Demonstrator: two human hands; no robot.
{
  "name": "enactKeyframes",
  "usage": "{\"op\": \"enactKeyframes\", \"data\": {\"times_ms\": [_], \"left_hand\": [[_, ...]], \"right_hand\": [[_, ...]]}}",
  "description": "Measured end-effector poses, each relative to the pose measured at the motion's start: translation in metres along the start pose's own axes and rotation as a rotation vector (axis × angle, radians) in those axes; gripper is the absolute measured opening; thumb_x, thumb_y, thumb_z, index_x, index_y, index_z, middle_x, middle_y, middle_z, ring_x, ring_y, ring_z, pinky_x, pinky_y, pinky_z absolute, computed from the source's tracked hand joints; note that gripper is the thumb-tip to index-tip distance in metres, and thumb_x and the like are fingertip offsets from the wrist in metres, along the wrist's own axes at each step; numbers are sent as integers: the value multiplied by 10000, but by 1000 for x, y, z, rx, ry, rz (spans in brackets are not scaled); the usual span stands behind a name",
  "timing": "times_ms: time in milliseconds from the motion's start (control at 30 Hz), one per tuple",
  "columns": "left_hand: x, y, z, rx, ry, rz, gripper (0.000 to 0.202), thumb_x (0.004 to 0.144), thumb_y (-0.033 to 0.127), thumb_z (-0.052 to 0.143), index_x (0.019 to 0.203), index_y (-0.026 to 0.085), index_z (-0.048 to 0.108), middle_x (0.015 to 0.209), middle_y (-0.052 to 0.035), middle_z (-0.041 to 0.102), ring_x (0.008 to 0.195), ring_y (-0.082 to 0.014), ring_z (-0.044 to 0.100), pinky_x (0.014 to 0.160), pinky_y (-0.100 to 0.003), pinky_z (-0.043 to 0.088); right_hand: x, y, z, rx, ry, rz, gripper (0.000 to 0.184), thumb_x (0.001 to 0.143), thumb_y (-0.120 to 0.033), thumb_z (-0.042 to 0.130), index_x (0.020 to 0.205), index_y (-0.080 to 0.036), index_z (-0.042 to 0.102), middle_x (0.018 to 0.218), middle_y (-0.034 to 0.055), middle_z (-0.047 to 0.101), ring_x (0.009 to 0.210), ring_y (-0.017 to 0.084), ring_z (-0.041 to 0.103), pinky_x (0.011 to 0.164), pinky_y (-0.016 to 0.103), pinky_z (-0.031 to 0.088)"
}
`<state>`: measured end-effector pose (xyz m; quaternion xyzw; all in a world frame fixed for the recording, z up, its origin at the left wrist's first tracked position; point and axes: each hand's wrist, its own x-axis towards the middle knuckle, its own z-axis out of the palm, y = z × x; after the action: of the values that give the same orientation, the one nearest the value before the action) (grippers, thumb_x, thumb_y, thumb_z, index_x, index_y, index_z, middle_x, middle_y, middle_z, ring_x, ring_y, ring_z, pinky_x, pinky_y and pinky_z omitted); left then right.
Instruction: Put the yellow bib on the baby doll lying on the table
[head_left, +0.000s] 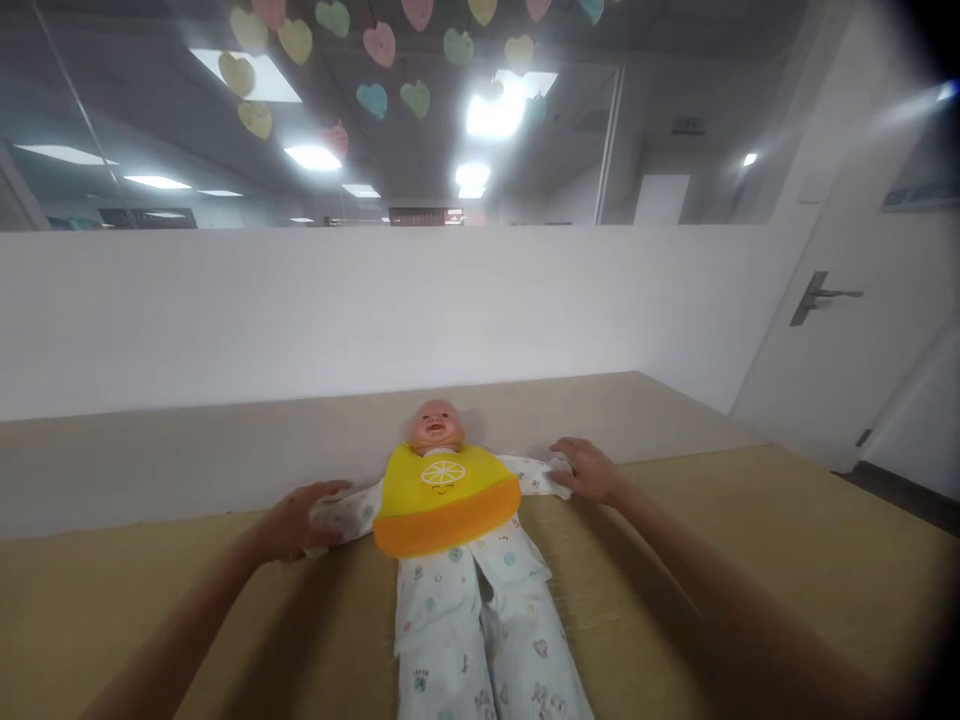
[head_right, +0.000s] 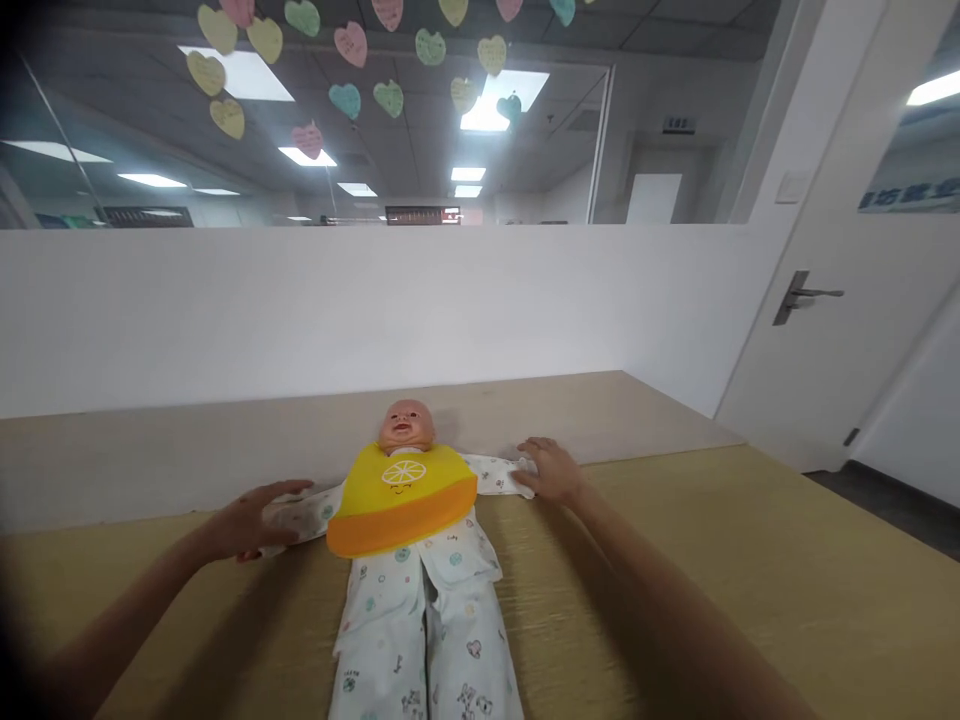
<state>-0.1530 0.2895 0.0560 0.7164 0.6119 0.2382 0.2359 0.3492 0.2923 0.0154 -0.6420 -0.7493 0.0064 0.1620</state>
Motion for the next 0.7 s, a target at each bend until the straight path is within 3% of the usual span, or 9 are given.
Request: {"op": "enactKeyframes", "data": {"times_ms": [67, 100, 233, 400, 533, 700], "left_hand": [[-3, -5, 8, 242, -4, 95, 595, 624, 341, 676, 1211, 258, 630, 1179, -113, 670, 1045, -344, 618, 864, -407, 477], [-3, -7, 12, 349, 29, 120, 600, 661, 326, 626, 1254, 237, 598, 1190, -126, 662, 1076, -337, 603, 892, -404, 459], [5, -5, 15, 641, 120, 143, 569, 753, 284, 481, 1314, 203, 528, 1091, -137, 693, 1016, -318, 627, 888, -409, 441], [10, 7, 10, 753, 167, 209, 438, 784, 243, 463, 1189, 187, 620, 1094, -159, 694, 1084, -362, 584, 963, -492, 361], [10, 3, 23, 846, 205, 186, 356, 825, 234, 435, 1090, 183, 666, 1053, -163, 704, 1097, -352, 575, 984, -512, 328], [9, 3, 35, 897, 232, 109, 393, 861, 214, 393, 1175, 190, 629, 1152, -147, 676, 1180, -318, 528, 1042, -506, 271]], "right_hand": [[-2, -7, 8, 8, -44, -73, 748, 775, -568, 595, 1402, -187, 444, 1516, 120, 313, 1403, 350, 224, 1101, 468, 252], [-2, -11, 12, 21, -62, -78, 754, 766, -565, 603, 1408, -205, 435, 1516, 113, 315, 1401, 355, 221, 1094, 484, 254], [0, -20, 20, 99, -51, -53, 483, 855, -428, 516, 1275, -191, 552, 1276, 113, 576, 1186, 267, 494, 995, 384, 357], [-2, -18, 18, 84, -20, 24, 469, 828, -433, 541, 1216, -175, 592, 1224, 129, 597, 1160, 297, 495, 972, 399, 363], [-6, -13, 21, 73, -20, 62, 509, 792, -443, 586, 1230, -184, 590, 1365, 126, 493, 1283, 307, 392, 1058, 405, 294], [-6, -12, 23, 81, -46, 147, 531, 767, -457, 619, 1247, -231, 588, 1393, 112, 454, 1359, 296, 301, 1091, 409, 245]]}}
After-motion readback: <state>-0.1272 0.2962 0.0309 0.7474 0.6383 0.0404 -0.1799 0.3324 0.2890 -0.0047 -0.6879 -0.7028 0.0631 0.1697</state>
